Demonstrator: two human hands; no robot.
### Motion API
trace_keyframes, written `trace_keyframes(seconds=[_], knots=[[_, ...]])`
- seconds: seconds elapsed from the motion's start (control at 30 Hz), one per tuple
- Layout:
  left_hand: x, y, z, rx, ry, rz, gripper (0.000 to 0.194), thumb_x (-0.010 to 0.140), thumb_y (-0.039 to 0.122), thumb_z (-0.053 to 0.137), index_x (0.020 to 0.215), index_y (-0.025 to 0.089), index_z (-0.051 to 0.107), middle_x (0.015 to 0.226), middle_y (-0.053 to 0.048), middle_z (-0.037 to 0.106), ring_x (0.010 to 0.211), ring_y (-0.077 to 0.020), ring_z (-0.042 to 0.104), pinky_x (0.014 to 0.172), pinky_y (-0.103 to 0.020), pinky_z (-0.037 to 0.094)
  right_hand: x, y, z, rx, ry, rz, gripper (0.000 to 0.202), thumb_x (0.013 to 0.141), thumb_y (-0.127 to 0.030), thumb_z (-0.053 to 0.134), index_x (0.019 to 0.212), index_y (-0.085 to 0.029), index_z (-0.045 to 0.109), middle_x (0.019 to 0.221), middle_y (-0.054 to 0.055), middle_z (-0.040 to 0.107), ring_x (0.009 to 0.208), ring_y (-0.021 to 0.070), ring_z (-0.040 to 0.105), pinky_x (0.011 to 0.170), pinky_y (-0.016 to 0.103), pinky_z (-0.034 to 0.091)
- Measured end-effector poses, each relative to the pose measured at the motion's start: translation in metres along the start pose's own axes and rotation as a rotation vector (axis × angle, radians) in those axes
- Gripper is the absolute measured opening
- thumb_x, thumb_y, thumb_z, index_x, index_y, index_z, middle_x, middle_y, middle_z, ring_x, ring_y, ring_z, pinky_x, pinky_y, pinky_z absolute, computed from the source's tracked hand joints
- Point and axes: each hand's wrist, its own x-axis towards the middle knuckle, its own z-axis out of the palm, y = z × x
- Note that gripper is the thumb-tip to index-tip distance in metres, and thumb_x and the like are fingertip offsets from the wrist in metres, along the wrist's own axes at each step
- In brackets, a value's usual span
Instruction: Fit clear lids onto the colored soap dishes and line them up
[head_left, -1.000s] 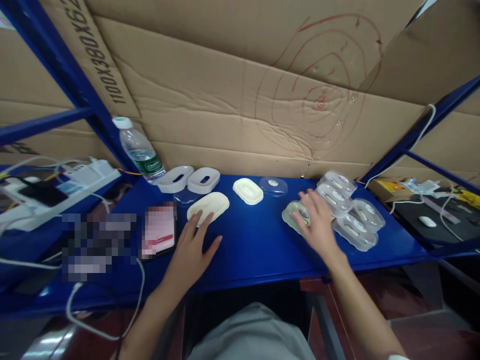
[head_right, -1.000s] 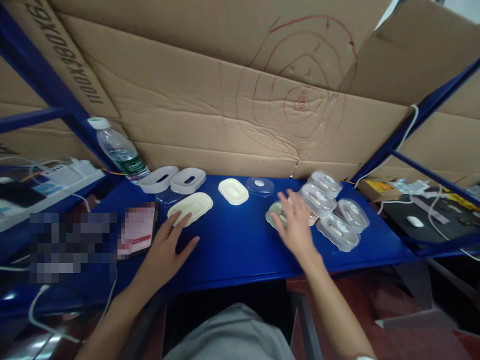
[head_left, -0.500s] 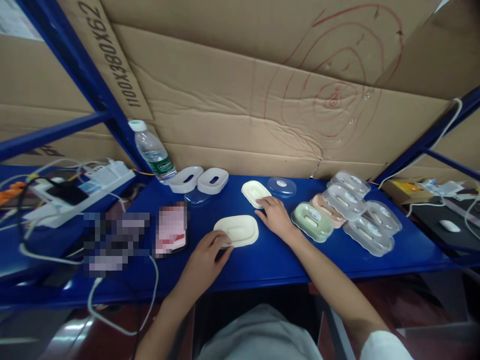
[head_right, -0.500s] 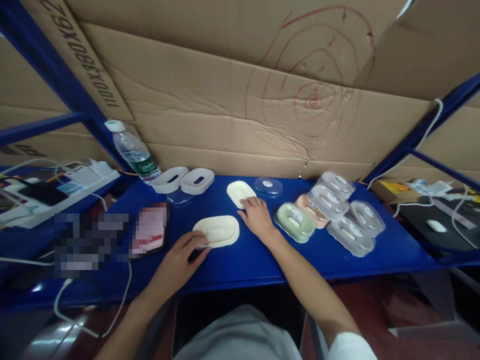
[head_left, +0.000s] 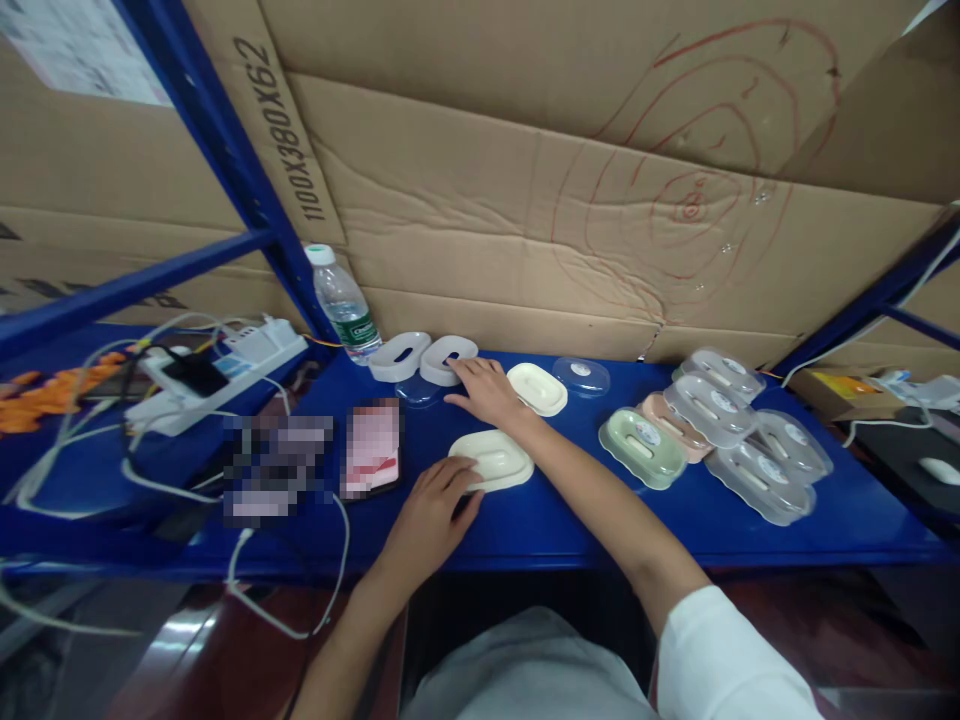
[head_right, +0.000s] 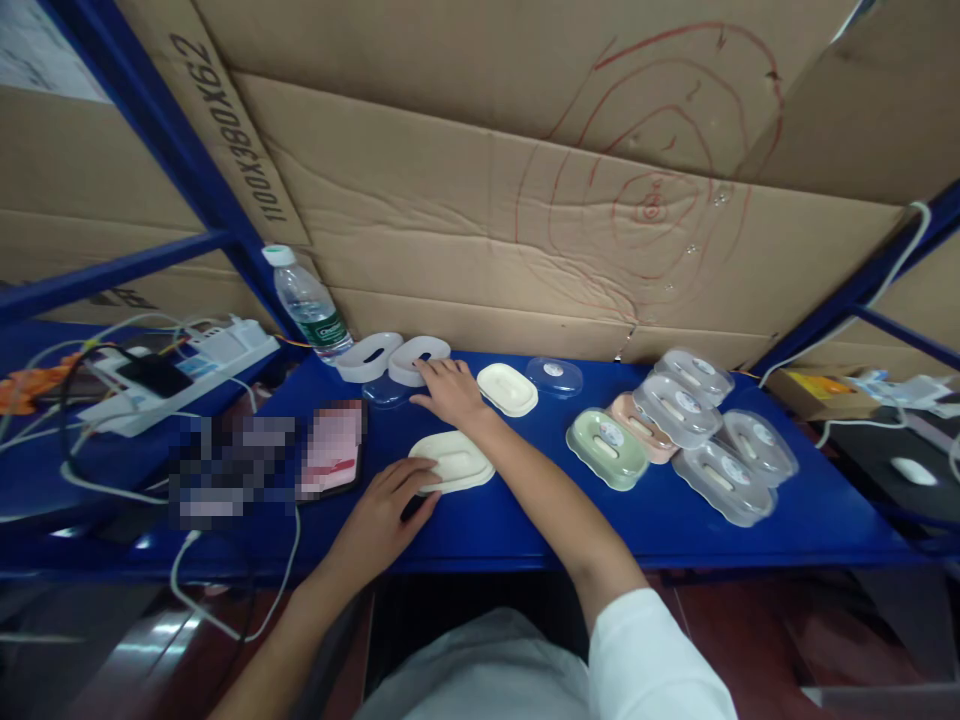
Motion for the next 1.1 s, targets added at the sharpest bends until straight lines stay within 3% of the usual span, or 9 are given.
trace_keyframes(seconds=[0.1, 0.17, 0.27, 0.37, 0.47, 0.57, 0.73, 0.9, 1.1], knots=[[-0.002, 0.0, 0.0, -0.028, 0.014, 0.011, 0.011, 0.1, 0.024, 0.064, 0.11, 0.022, 0.067, 0.124, -0.01, 0.071, 0.12, -0.0284, 0.068, 0.103, -0.05, 0.058, 0.015, -0.004, 0.004, -0.016, -0.009, 0.025, 0.051, 0.101, -0.037, 0.069, 0.144, -0.012, 0.06, 0.133, 0.019, 0.069, 0.126, 0.0327, 0.057, 0.108, 0.05, 0.044], [-0.003, 0.0, 0.001, -0.046, 0.031, 0.021, 0.009, 0.099, 0.027, 0.067, 0.107, 0.022, 0.067, 0.127, -0.011, 0.07, 0.122, -0.0293, 0.067, 0.104, -0.051, 0.058, 0.005, 0.001, 0.0, -0.024, -0.009, 0.015, 0.038, 0.102, -0.034, 0.067, 0.135, -0.015, 0.067, 0.127, 0.018, 0.07, 0.123, 0.0319, 0.058, 0.107, 0.049, 0.044], [-0.004, 0.001, 0.001, -0.056, 0.054, 0.001, 0.011, 0.099, 0.029, 0.067, 0.108, 0.023, 0.066, 0.138, -0.012, 0.064, 0.128, -0.0305, 0.064, 0.107, -0.052, 0.058, -0.036, 0.015, -0.016, 0.094, 0.067, -0.033, 0.034, 0.103, -0.036, 0.064, 0.133, -0.019, 0.07, 0.125, 0.014, 0.07, 0.12, 0.0286, 0.061, 0.104, 0.044, 0.049], [-0.003, 0.001, -0.001, -0.088, 0.079, -0.072, 0.03, 0.099, 0.029, 0.067, 0.128, 0.025, 0.06, 0.145, -0.014, 0.056, 0.133, -0.0306, 0.063, 0.109, -0.051, 0.058, -0.094, 0.029, -0.034, 0.355, 0.175, -0.127, 0.035, 0.103, -0.033, 0.065, 0.137, -0.025, 0.068, 0.127, 0.011, 0.07, 0.122, 0.025, 0.063, 0.108, 0.043, 0.051], [-0.001, 0.002, -0.004, -0.151, 0.089, -0.15, 0.048, 0.097, 0.027, 0.07, 0.14, 0.028, 0.05, 0.145, -0.014, 0.054, 0.135, -0.0298, 0.061, 0.111, -0.049, 0.056, -0.146, 0.036, -0.045, 0.519, 0.14, -0.143, 0.035, 0.105, -0.031, 0.063, 0.139, -0.03, 0.065, 0.133, 0.009, 0.07, 0.128, 0.0237, 0.064, 0.111, 0.043, 0.053], [0.0, 0.002, -0.006, -0.174, 0.1, -0.212, 0.06, 0.095, 0.027, 0.073, 0.147, 0.028, 0.045, 0.149, -0.015, 0.05, 0.137, -0.0307, 0.059, 0.11, -0.049, 0.057, -0.173, 0.038, -0.046, 0.621, 0.101, -0.14, 0.033, 0.106, -0.026, 0.059, 0.138, -0.029, 0.064, 0.135, 0.009, 0.07, 0.133, 0.0226, 0.063, 0.114, 0.043, 0.052], [-0.002, -0.001, -0.002, -0.099, 0.071, -0.131, 0.045, 0.096, 0.029, 0.071, 0.139, 0.029, 0.056, 0.157, -0.014, 0.044, 0.133, -0.031, 0.061, 0.107, -0.049, 0.059, -0.18, 0.03, -0.041, 0.632, 0.067, -0.125, 0.03, 0.108, -0.025, 0.052, 0.136, -0.025, 0.064, 0.142, 0.012, 0.065, 0.145, 0.023, 0.054, 0.119, 0.046, 0.048], [-0.003, -0.005, 0.002, -0.048, 0.082, -0.067, 0.02, 0.098, 0.027, 0.068, 0.118, 0.024, 0.067, 0.152, -0.015, 0.051, 0.137, -0.0339, 0.058, 0.109, -0.055, 0.057, -0.181, 0.017, -0.035, 0.302, -0.046, -0.16, 0.043, 0.105, -0.039, 0.062, 0.146, -0.028, 0.06, 0.153, 0.011, 0.06, 0.156, 0.0304, 0.039, 0.129, 0.063, 0.025], [-0.002, -0.004, 0.003, -0.031, 0.077, -0.011, 0.016, 0.1, 0.026, 0.065, 0.116, 0.024, 0.067, 0.145, -0.012, 0.062, 0.14, -0.0325, 0.056, 0.111, -0.055, 0.056, -0.184, 0.014, -0.027, 0.226, -0.051, -0.243, 0.04, 0.109, -0.036, 0.052, 0.147, -0.026, 0.06, 0.157, 0.01, 0.057, 0.154, 0.0242, 0.044, 0.127, 0.05, 0.033]])
